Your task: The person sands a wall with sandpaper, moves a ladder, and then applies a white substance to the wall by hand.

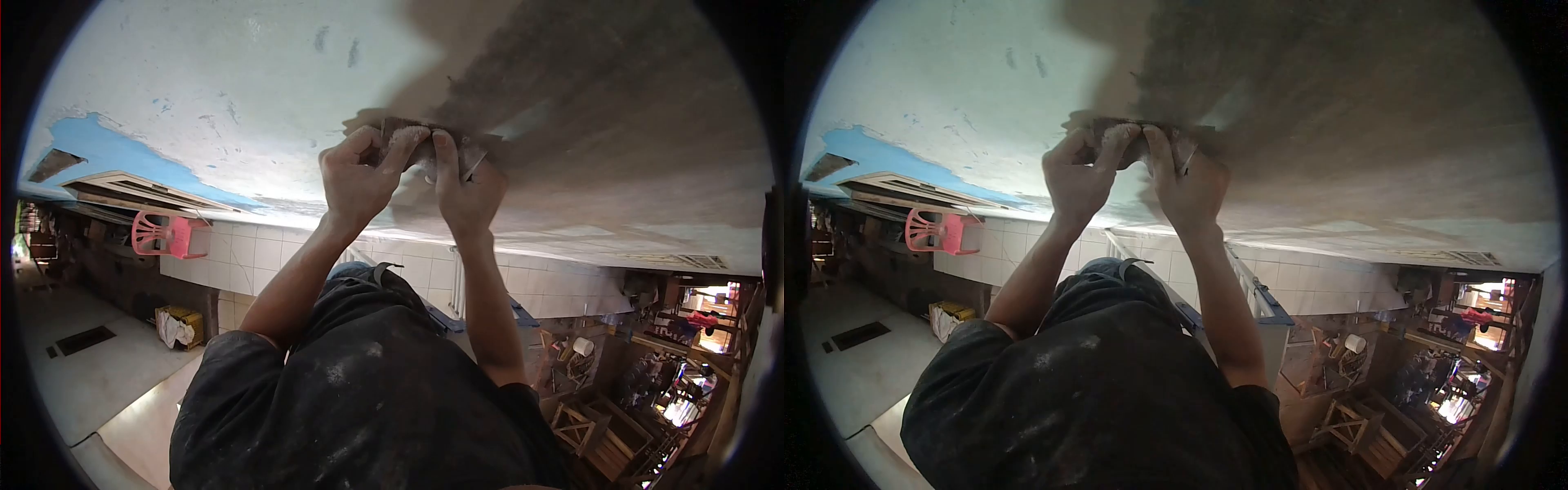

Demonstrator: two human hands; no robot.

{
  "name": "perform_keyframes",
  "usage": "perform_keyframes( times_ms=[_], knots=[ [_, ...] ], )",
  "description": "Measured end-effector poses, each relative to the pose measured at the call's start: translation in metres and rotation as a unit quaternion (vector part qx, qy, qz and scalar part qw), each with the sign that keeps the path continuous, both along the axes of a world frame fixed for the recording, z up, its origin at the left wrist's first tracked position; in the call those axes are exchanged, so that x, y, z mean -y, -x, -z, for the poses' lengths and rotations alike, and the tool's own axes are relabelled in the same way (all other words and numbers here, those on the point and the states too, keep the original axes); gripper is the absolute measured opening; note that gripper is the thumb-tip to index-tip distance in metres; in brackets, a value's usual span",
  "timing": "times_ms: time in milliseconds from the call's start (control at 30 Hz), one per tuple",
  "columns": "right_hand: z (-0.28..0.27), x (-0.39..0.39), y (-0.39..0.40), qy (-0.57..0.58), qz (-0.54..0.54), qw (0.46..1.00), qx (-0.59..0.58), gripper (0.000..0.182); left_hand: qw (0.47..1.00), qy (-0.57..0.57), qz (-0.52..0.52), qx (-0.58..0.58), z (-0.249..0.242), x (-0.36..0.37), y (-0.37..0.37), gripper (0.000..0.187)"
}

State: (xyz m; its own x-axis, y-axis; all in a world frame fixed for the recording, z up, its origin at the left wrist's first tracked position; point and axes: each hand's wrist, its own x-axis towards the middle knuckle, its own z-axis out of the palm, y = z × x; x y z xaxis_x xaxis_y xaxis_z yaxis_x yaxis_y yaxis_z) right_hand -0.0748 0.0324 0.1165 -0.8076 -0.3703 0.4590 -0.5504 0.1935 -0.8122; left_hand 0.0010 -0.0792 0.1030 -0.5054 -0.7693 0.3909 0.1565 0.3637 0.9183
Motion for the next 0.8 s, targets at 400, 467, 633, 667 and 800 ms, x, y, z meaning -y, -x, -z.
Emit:
perform_keyframes(
  times_ms=[400,467,633,667,800],
  knots=[
    [-0.032,0.006,0.004,0.066,-0.002,0.998,-0.015,0.021,0.999,0.027,0.001,-0.026,-0.034,0.006,0.007,0.044],
    [-0.011,0.003,0.001,0.037,0.002,0.999,-0.031,0.021,1.000,-0.001,0.003,0.001,-0.015,0.002,0.001,0.045],
    [0.018,0.000,-0.002,-0.007,0.003,0.999,-0.054,0.020,0.990,-0.029,0.041,0.135,0.005,0.001,-0.011,0.029],
    [0.013,0.000,0.001,-0.007,0.003,0.998,-0.061,0.020,0.992,0.000,0.031,0.122,-0.001,0.002,-0.010,0.029],
    [-0.025,0.002,0.000,0.027,-0.008,0.999,-0.021,0.018,0.999,-0.009,0.042,0.012,-0.028,0.001,-0.003,0.028]
  ],
)
